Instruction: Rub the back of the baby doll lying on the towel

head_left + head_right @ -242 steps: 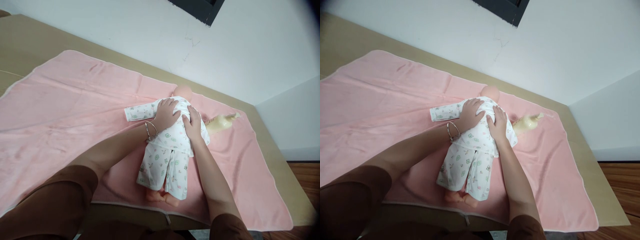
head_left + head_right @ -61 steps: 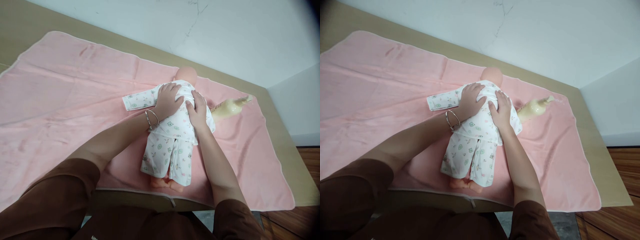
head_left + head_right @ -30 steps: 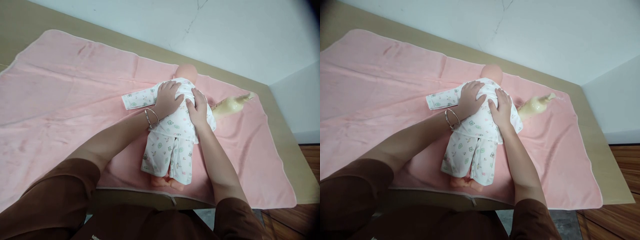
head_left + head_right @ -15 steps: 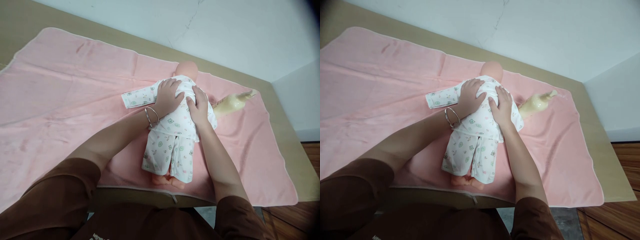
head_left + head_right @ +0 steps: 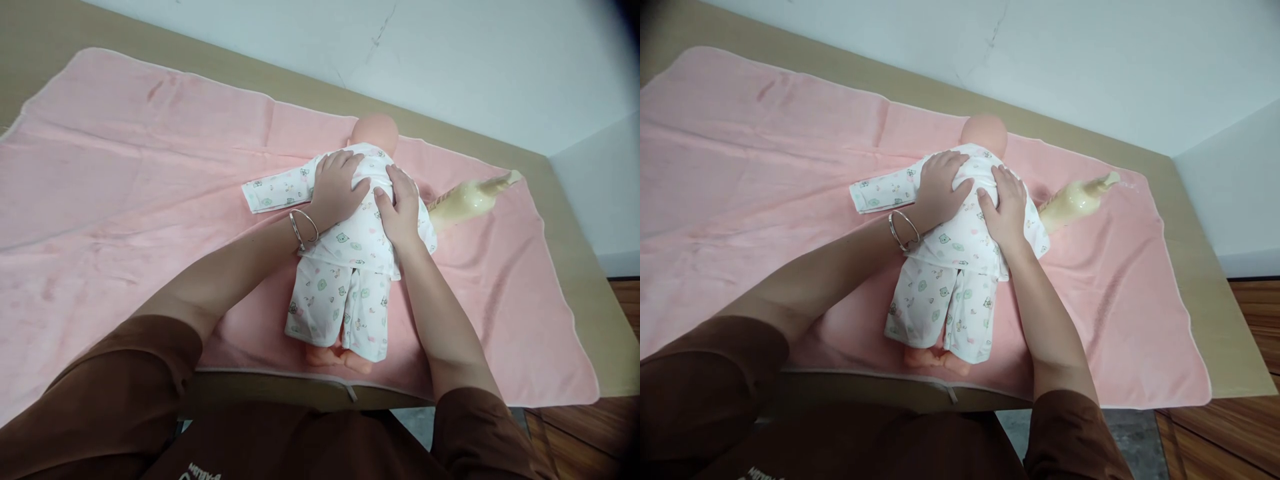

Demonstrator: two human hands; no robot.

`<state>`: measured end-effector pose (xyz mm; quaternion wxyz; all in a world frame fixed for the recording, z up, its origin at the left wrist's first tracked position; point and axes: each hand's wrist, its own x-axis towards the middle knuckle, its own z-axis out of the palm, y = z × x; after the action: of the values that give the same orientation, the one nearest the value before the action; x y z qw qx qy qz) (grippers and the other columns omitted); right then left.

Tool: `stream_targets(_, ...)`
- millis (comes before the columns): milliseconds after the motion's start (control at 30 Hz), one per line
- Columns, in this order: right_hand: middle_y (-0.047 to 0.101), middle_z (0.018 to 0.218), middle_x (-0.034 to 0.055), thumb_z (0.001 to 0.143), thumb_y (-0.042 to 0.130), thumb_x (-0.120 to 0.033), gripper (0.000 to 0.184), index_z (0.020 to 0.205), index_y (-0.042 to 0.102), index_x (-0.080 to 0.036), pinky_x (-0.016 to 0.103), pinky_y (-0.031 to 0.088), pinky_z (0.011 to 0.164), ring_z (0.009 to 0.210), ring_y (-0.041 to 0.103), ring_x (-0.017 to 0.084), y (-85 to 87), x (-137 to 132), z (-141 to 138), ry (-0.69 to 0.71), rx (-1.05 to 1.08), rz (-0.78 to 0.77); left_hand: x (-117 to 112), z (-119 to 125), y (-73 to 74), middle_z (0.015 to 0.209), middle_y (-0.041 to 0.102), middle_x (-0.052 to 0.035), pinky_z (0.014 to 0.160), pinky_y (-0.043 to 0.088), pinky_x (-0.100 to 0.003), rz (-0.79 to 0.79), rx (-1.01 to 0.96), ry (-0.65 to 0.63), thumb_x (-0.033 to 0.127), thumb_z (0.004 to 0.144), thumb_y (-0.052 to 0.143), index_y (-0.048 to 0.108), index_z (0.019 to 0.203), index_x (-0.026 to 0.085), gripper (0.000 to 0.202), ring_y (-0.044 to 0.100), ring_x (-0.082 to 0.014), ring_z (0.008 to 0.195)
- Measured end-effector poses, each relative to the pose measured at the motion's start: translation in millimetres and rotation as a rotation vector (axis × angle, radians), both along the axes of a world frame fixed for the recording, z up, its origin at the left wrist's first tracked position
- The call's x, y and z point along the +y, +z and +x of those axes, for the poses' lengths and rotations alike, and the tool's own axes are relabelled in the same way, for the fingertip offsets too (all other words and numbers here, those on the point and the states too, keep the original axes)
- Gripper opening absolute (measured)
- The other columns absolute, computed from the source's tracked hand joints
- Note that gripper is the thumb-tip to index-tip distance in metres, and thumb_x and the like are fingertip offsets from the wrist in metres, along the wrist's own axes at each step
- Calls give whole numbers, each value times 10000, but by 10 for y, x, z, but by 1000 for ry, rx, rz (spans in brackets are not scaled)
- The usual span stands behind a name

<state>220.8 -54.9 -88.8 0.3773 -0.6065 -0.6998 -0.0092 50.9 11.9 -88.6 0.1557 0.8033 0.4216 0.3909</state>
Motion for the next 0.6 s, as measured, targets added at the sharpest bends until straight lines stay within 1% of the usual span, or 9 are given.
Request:
stream_targets(133, 576, 1513, 80, 990, 423, -643, 574, 1449, 508, -310, 622, 334, 1215, 1458, 472, 327, -3, 7, 7, 5, 3, -9, 1, 6, -1, 1427, 602, -75, 1257, 286, -517, -4, 1, 5, 436, 974, 540, 590, 1356, 281, 415, 478, -318, 1396)
stream_targets(267, 580, 1507, 94, 993, 423, -639, 581, 1444, 517, -286, 601, 339, 1218, 1454, 477, 323, -7, 6, 7, 4, -2, -3, 13, 10, -15, 1425, 606, -77, 1254, 291, -510, -1, -6, 2, 462, 977, 542, 592, 1350, 279, 418, 481, -323, 1393)
stream_targets(433, 569, 1518, 96, 994, 415, -640, 594, 1457, 505, -279, 596, 336, 1221, 1459, 469, 320, -2, 3, 3, 2, -3, -9, 12, 5, -15, 1428, 604, -91, 1251, 287, -489, 17, 18, 7, 416, 970, 526, 579, 1363, 240, 434, 484, -322, 1396)
stream_targets(533, 544, 1542, 116, 994, 394, -654, 629, 1472, 490, -257, 593, 323, 1230, 1479, 448, 316, 24, 0, -1, -8, -29, -50, 0, 1, 4, 1435, 597, -108, 1254, 276, -472, 15, 52, 16, 379, 960, 544, 575, 1372, 218, 443, 477, -315, 1409)
stream_targets(600, 488, 1589, 128, 993, 376, -665, 660, 1502, 452, -253, 625, 287, 1239, 1514, 397, 324, 48, -4, -7, -19, -55, -107, -13, -1, 26, 1455, 583, -112, 1257, 262, -483, 10, 74, 20, 367, 962, 548, 563, 1386, 219, 450, 466, -316, 1422)
